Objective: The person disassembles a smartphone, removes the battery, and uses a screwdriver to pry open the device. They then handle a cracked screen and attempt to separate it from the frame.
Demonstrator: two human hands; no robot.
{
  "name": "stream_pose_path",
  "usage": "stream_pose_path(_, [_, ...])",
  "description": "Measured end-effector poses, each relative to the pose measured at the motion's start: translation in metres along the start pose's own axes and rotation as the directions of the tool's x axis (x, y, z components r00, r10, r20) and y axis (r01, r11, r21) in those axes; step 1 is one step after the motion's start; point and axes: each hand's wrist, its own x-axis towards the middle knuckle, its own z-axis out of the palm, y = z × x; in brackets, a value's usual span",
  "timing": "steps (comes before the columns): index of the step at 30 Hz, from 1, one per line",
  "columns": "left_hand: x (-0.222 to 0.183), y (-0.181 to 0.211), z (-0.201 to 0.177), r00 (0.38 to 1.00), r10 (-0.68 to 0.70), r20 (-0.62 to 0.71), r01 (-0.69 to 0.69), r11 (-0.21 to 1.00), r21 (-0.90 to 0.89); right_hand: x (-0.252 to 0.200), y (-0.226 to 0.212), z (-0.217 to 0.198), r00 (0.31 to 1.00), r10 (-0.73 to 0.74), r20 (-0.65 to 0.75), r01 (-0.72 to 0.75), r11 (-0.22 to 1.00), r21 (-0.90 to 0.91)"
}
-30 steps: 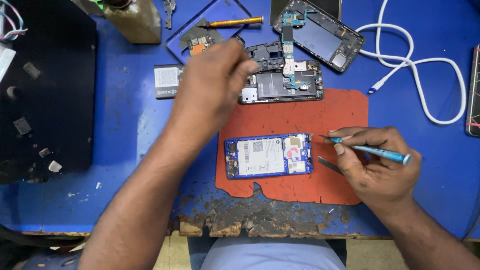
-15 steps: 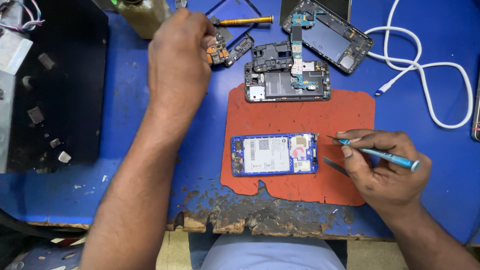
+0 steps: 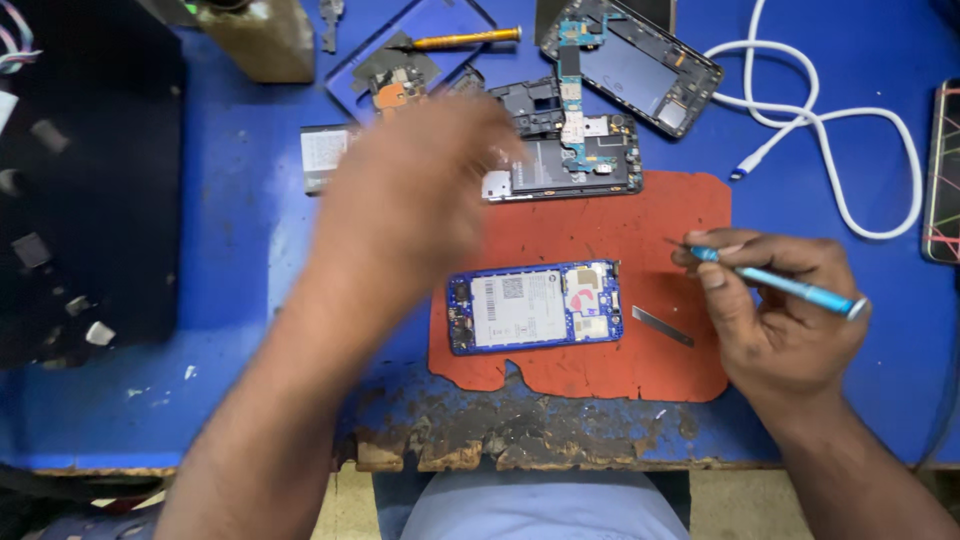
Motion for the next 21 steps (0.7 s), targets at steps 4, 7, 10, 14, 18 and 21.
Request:
stream_pose_path(4, [-0.014, 0.048, 0.02, 0.888, -0.002, 0.46, -0.034, 0.997, 0.07, 0.003, -0.002, -0.003, 0.996, 0.076, -0.039, -0.074, 0.996, 0.041])
stream_pose_path(7, [-0.019, 0.062, 0.024, 0.82, 0.002, 0.572, -0.127, 0.976, 0.178, 0.002, -0.001, -0.008, 0.998, 0.039, -0.038, -0.039, 0.999, 0.001])
stream_pose_path(10, [-0.019, 0.064, 0.026, 0.797, 0.026, 0.604, -0.216, 0.945, 0.245, 0.001, -0.001, -0.013, 0.995, 0.039, -0.087, -0.049, 0.992, -0.116])
stream_pose_path(14, [-0.016, 0.06, 0.03, 0.77, -0.034, 0.637, -0.096, 0.981, 0.169, 0.005, -0.004, -0.015, 0.977, 0.173, -0.121, -0.211, 0.842, -0.497])
stream_pose_path(18, [-0.01, 0.04, 0.027, 0.862, -0.155, 0.483, 0.202, 0.978, -0.045, 0.017, -0.01, -0.011, 0.997, -0.019, 0.074, 0.067, 0.7, -0.711])
stream_pose_path(21, [-0.005, 0.023, 0.025, 0.836, -0.123, 0.535, 0.431, 0.75, -0.501, 0.023, -0.023, -0.009, 0.991, -0.091, 0.099, 0.135, 0.656, -0.743])
